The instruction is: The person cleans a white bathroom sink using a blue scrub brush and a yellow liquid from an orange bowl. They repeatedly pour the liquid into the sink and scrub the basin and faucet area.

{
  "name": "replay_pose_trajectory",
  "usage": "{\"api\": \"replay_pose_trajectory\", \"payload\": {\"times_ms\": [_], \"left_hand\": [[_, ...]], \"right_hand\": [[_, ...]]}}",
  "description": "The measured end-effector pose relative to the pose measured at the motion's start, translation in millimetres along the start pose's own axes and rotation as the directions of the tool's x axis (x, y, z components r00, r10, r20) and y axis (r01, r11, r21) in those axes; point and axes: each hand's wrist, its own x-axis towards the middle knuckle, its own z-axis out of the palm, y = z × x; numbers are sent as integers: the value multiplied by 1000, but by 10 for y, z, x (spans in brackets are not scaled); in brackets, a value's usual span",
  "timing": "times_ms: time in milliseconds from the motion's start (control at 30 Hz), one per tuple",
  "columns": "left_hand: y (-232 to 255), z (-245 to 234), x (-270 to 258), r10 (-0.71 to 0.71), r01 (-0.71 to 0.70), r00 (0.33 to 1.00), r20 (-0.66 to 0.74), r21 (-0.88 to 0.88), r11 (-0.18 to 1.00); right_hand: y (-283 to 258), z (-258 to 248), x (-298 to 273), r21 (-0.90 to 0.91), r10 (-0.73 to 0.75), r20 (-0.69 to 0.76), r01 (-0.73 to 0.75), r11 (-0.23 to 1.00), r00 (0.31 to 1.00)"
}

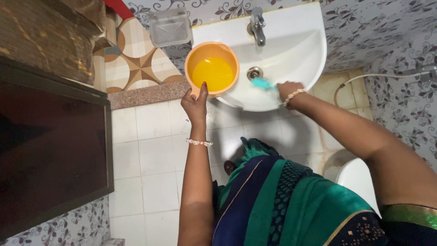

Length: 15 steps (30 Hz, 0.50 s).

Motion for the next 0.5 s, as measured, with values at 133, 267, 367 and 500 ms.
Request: {"api": "replay_pose_trajectory", "payload": {"times_ms": [133,267,367,500], "left_hand": [[26,23,48,83,-79,997,8,-200,977],[-11,34,3,0,-1,1000,-5,-60,998],[6,21,10,144,-139,989,10,-203,969],[10,-12,10,52,-48,999,17,-201,978]], "right_hand": [[152,-199,-7,103,51,109,-63,993,993],[-116,-162,73,189,2,114,-24,982,993],[-352,-121,157,241,4,95,-27,970,995],[-362,-108,167,278,-173,-13,170,946,985]]}}
